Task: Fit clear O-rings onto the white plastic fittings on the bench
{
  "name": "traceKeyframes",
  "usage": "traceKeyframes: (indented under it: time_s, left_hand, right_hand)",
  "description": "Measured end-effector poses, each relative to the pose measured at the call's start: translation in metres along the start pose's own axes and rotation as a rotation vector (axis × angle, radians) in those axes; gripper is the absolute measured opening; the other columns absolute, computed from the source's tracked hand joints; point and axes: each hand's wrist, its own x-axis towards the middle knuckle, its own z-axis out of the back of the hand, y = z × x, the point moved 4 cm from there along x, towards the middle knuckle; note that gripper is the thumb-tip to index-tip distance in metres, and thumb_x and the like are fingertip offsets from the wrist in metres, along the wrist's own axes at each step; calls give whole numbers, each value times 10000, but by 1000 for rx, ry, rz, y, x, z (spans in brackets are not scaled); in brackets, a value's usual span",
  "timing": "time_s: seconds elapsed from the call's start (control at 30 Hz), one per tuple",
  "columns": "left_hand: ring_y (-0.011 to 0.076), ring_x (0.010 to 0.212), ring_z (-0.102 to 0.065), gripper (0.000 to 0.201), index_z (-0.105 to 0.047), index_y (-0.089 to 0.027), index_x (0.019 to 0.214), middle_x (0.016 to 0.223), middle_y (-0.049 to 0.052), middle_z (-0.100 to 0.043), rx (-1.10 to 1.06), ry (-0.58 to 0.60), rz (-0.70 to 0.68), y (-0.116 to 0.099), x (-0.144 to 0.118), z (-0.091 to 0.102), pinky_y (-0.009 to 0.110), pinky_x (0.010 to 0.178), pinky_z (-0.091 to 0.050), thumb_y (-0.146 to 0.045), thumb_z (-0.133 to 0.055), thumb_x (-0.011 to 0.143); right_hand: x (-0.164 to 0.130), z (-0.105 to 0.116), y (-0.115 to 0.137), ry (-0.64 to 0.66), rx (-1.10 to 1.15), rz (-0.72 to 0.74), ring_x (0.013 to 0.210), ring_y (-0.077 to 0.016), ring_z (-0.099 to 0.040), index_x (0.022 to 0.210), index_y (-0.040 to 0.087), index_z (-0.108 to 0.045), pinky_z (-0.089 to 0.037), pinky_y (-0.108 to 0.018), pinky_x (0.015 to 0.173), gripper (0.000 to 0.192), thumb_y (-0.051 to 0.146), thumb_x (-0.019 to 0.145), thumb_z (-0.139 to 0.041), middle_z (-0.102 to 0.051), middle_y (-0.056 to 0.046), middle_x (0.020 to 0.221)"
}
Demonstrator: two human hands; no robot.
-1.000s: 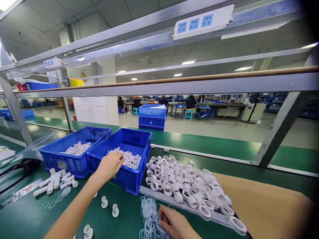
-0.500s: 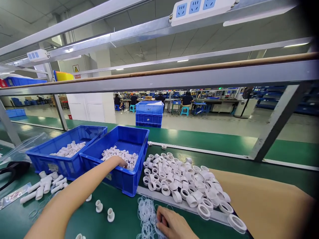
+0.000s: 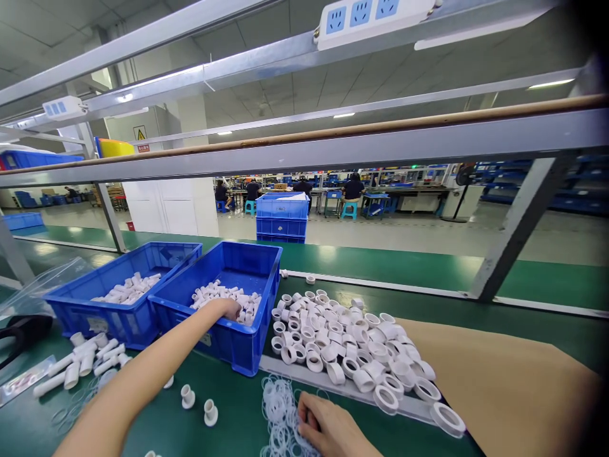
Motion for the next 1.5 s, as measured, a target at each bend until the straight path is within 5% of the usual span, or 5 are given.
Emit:
traceKeyframes:
  time_s: [0.1,0.47,0.7,0.93,1.5]
  left_hand:
    - [182,898,-627,238,-632,-126,976,979,55,-647,-51,-66,26,-1,-5,5,391,833,-541,-347,-641,886]
    - [207,942,-570,358,-566,-104,1211,1038,110,-573,-609,-910,-52,-34,-89,50,362,943,-432,-249,-368,951]
    - [160,755,-620,429,-476,-200,1268,877,31,-589,-1204,-652,-322,-114,-195,-46,277,701,-527,-469,-474,934]
    - [104,566,-509,625,-554,-163,960,702,-18,-501,-1716,-473,-222,-130,-185,-146,232,534,-446,-714,-675,692]
    - [151,676,-626,797,-470,-170,1230,835,30,-560,-1805,-285,-346,-132,-166,-177,247,610,-459,-620,-783,651]
  right_hand:
    - [1,-3,0,-9,-39,7,761,-190,-603,861,241,-554,-310,-255,603,91,195,796,-510,-666,-7,838]
    - [-3,-8,4,-100,-143,76,781,-198,-636,900,226,-574,-309,-261,603,117,192,810,-507,-686,-10,852]
    - [-5,-6,7,-156,-240,121,822,-229,-656,894,208,-618,-324,-287,625,162,147,857,-473,-699,-48,933]
    - [-6,0,10,-224,-269,92,780,-235,-659,861,193,-641,-290,-285,597,172,134,869,-479,-706,-52,884]
    - [-31,6,61,-88,14,287,680,-124,-575,806,224,-606,-310,-210,583,110,195,847,-508,-680,18,783]
